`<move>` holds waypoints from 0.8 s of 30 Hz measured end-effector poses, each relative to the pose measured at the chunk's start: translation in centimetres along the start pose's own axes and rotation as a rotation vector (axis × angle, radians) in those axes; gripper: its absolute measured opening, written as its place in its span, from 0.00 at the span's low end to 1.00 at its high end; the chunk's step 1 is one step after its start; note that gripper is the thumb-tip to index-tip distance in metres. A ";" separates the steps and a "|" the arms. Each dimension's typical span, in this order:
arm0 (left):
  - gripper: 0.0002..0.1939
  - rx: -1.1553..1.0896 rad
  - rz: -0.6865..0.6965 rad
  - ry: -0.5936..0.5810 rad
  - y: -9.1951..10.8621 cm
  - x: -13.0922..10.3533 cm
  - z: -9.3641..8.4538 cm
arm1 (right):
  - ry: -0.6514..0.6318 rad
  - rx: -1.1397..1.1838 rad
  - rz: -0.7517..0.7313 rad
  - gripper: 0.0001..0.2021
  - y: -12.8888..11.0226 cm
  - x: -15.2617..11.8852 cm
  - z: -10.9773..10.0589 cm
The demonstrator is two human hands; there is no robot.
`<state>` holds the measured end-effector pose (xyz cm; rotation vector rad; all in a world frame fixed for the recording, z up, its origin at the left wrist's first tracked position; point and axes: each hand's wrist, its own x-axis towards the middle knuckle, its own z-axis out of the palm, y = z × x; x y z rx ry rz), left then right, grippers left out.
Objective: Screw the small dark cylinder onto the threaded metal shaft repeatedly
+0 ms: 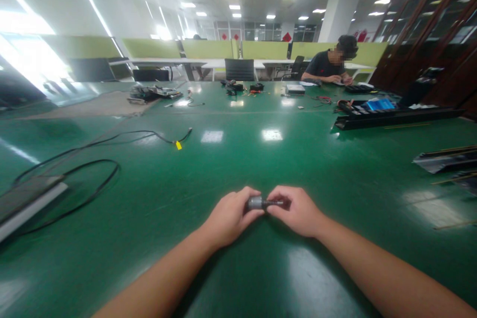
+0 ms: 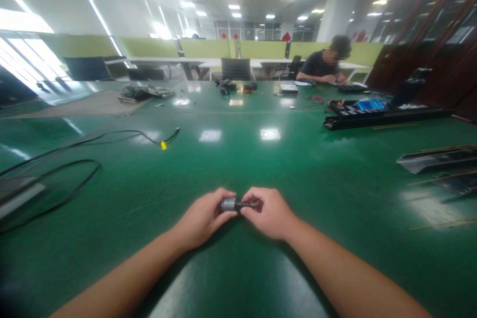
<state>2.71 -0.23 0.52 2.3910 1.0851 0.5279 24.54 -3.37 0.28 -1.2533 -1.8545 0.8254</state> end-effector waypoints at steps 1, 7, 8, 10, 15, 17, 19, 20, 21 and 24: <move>0.16 -0.002 -0.003 -0.001 0.0 0.0 0.0 | 0.004 -0.001 0.001 0.04 0.0 0.0 0.0; 0.16 0.002 -0.013 -0.012 0.0 0.0 0.0 | 0.006 -0.012 -0.003 0.03 0.0 0.0 0.0; 0.16 0.002 -0.013 -0.014 0.0 0.0 0.0 | 0.005 -0.012 -0.002 0.03 0.0 0.0 0.0; 0.15 0.001 -0.014 -0.012 0.1 0.0 0.0 | 0.008 -0.015 -0.004 0.03 0.1 0.0 0.0; 0.16 0.006 -0.017 -0.014 0.0 0.1 0.1 | 0.016 -0.022 -0.002 0.02 0.2 0.0 0.1; 0.16 0.004 -0.014 -0.012 0.0 0.1 0.1 | 0.017 -0.022 0.003 0.02 0.1 0.0 0.0; 0.16 0.000 -0.014 -0.006 -0.1 0.0 0.1 | 0.017 -0.020 0.009 0.02 0.0 0.0 0.0; 0.16 -0.002 -0.015 -0.004 -0.1 0.0 0.1 | 0.018 -0.019 0.012 0.02 0.0 0.0 0.0; 0.16 -0.003 -0.016 -0.001 -0.1 0.0 0.1 | 0.018 -0.019 0.014 0.02 -0.1 0.0 -0.1; 0.16 -0.004 -0.016 0.000 0.0 0.0 0.0 | 0.021 -0.021 0.014 0.02 -0.1 0.1 -0.1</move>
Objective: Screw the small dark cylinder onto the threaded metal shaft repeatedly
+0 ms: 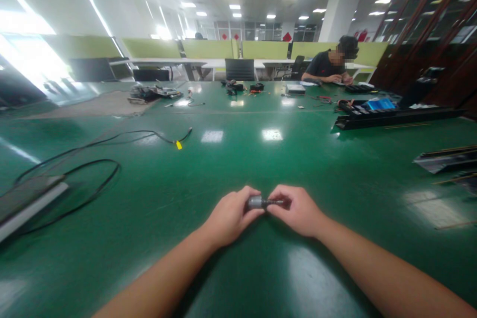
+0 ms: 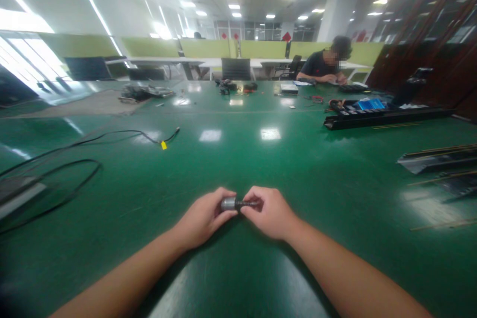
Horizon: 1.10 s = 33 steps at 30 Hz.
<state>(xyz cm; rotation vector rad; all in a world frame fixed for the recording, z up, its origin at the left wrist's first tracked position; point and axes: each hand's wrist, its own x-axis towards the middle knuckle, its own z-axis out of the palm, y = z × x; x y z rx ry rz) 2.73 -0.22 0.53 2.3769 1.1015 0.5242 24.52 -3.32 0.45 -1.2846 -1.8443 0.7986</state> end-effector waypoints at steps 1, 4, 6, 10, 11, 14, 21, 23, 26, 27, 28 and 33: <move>0.16 0.001 0.001 -0.002 0.0 0.0 0.0 | 0.000 -0.001 -0.001 0.02 0.0 0.0 0.0; 0.16 -0.002 0.003 -0.008 0.1 0.0 -0.1 | -0.003 0.002 0.001 0.02 0.0 0.0 0.0; 0.17 -0.007 0.004 -0.011 0.2 0.0 -0.2 | -0.005 0.009 0.007 0.02 0.1 0.0 0.0; 0.16 -0.014 -0.004 -0.005 0.2 0.1 -0.2 | -0.007 0.022 0.019 0.03 0.1 0.0 0.0; 0.16 -0.017 -0.007 -0.004 0.2 0.1 -0.2 | -0.006 0.022 0.022 0.03 0.1 0.0 -0.1; 0.16 -0.030 -0.018 -0.002 0.2 0.1 -0.3 | 0.003 0.031 0.044 0.03 0.1 0.1 -0.1; 0.15 -0.031 -0.023 0.002 0.2 0.1 -0.3 | 0.004 0.046 0.081 0.02 0.1 0.1 -0.1; 0.15 -0.038 -0.026 -0.001 0.2 0.1 -0.3 | 0.006 0.053 0.084 0.02 0.1 0.1 -0.1; 0.16 -0.047 -0.025 -0.009 0.2 0.1 -0.3 | 0.010 0.057 0.084 0.03 0.1 0.1 -0.1; 0.16 -0.049 -0.025 -0.011 0.2 0.1 -0.4 | 0.009 0.056 0.083 0.03 0.1 0.1 -0.1; 0.17 -0.051 -0.026 -0.012 0.2 0.1 -0.4 | 0.010 0.055 0.082 0.03 0.1 0.1 -0.1; 0.16 -0.058 -0.029 -0.006 0.2 0.1 -0.4 | 0.012 0.056 0.085 0.03 0.2 0.1 -0.1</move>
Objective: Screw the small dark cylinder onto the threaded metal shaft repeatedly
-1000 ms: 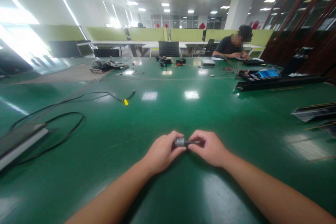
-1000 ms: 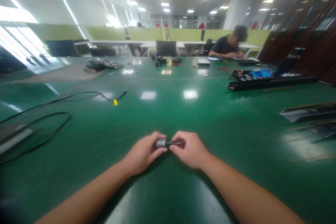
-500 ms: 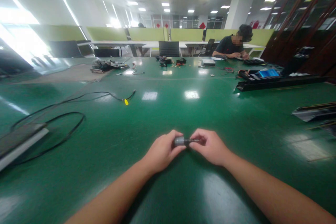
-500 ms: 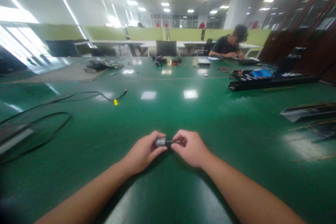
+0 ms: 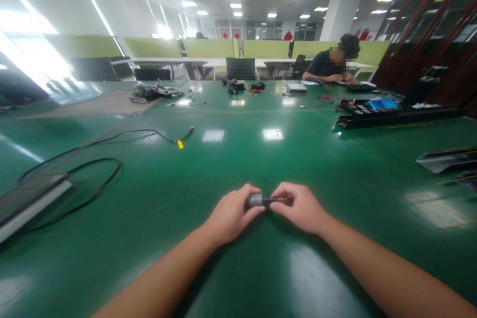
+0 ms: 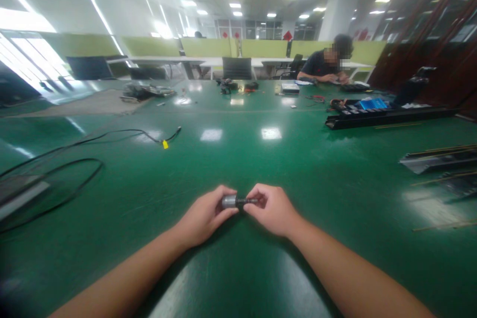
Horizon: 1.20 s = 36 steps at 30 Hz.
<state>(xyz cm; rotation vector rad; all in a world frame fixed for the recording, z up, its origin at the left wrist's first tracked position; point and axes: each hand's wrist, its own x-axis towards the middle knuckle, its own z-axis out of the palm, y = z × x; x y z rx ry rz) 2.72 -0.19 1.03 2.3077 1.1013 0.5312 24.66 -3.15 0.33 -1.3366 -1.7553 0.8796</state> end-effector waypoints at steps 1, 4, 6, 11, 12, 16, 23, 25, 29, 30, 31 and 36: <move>0.16 -0.002 0.000 0.004 0.0 0.0 0.0 | 0.000 0.004 0.002 0.03 0.0 0.0 0.0; 0.16 -0.007 -0.002 0.007 0.0 0.0 0.0 | -0.001 0.010 0.005 0.03 0.1 0.0 0.0; 0.16 -0.007 -0.003 0.006 0.0 0.0 0.0 | -0.002 0.013 0.008 0.03 0.0 0.0 0.0; 0.16 -0.012 -0.016 0.014 0.0 0.0 0.0 | 0.007 0.029 0.016 0.03 0.2 0.0 -0.1; 0.16 -0.018 -0.018 0.016 0.0 0.0 0.0 | 0.010 0.028 0.016 0.03 0.3 0.0 -0.1; 0.16 -0.038 -0.014 0.020 0.0 0.0 0.0 | 0.013 0.018 0.018 0.03 0.5 0.1 -0.1; 0.16 -0.054 -0.018 0.031 -0.2 0.0 0.0 | 0.023 0.011 0.023 0.03 0.5 0.1 -0.2; 0.16 -0.055 -0.016 0.036 -0.2 0.0 0.0 | 0.024 0.015 0.022 0.03 0.5 0.0 -0.2; 0.16 -0.040 -0.026 0.034 -0.3 0.0 -0.1 | 0.022 0.019 0.022 0.04 0.5 0.0 -0.3; 0.16 -0.037 -0.028 0.032 -0.3 0.0 -0.1 | 0.023 0.015 0.022 0.04 0.4 0.0 -0.4; 0.16 -0.037 -0.030 0.031 -0.3 0.0 -0.1 | 0.025 0.009 0.023 0.04 0.4 0.0 -0.4; 0.16 -0.042 -0.030 0.036 -0.3 0.0 -0.2 | 0.036 -0.019 0.017 0.03 0.3 0.1 -0.5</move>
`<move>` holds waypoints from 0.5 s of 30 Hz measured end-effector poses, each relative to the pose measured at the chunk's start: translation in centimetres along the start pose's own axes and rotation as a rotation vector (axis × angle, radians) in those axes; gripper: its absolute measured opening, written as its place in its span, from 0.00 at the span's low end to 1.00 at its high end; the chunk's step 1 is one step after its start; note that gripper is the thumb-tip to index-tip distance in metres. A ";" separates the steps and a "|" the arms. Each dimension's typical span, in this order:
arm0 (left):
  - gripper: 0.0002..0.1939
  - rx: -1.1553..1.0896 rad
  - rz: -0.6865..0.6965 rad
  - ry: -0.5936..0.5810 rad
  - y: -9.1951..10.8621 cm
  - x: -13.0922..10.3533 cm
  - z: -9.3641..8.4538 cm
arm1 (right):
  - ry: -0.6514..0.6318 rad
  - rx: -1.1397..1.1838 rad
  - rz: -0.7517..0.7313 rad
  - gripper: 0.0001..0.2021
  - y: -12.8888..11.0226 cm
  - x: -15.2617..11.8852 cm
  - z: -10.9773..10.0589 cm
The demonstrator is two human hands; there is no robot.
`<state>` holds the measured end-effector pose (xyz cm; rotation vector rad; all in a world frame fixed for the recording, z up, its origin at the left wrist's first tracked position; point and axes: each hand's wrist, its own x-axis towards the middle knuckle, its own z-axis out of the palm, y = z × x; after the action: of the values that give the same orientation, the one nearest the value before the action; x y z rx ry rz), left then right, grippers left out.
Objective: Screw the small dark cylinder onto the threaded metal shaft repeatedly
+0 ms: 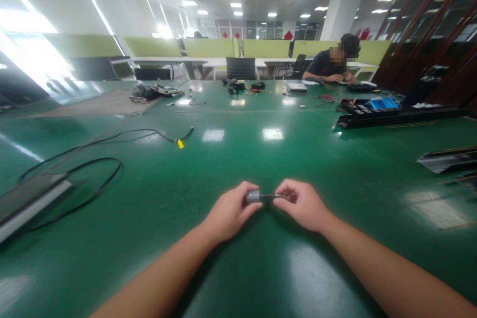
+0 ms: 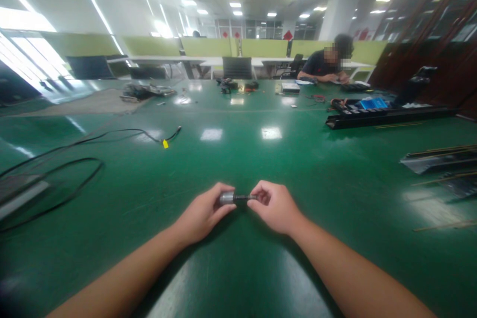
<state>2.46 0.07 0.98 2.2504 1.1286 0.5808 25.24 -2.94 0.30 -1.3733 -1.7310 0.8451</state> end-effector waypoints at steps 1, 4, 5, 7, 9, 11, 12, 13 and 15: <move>0.16 -0.003 0.003 -0.001 0.0 0.0 0.0 | 0.001 -0.002 0.000 0.03 0.0 0.0 0.0; 0.16 -0.007 0.009 -0.001 -0.1 0.0 0.0 | -0.002 0.000 0.001 0.03 0.1 0.0 0.0; 0.16 -0.007 0.007 0.000 -0.2 0.0 0.0 | -0.002 0.002 0.002 0.04 0.1 0.0 0.0; 0.16 -0.010 0.004 0.004 -0.3 0.1 -0.1 | -0.001 0.005 0.005 0.04 0.1 -0.1 0.0; 0.15 -0.018 0.009 0.004 -0.5 0.1 -0.1 | 0.001 0.007 0.009 0.04 0.0 -0.1 0.0; 0.15 -0.028 0.015 -0.001 -0.7 0.1 -0.2 | 0.004 0.008 0.015 0.04 0.0 -0.1 0.1; 0.15 -0.030 0.015 -0.003 -0.8 0.2 -0.2 | 0.005 0.007 0.017 0.04 0.0 -0.1 0.1; 0.15 -0.030 0.012 -0.006 -0.9 0.2 -0.2 | 0.008 0.006 0.019 0.04 0.0 -0.1 0.1; 0.15 -0.032 0.001 -0.010 -1.0 0.2 -0.2 | 0.014 0.006 0.025 0.04 0.1 0.0 0.1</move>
<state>1.87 0.75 0.52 2.2244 1.1055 0.5832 25.15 -2.96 0.17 -1.3967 -1.7023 0.8517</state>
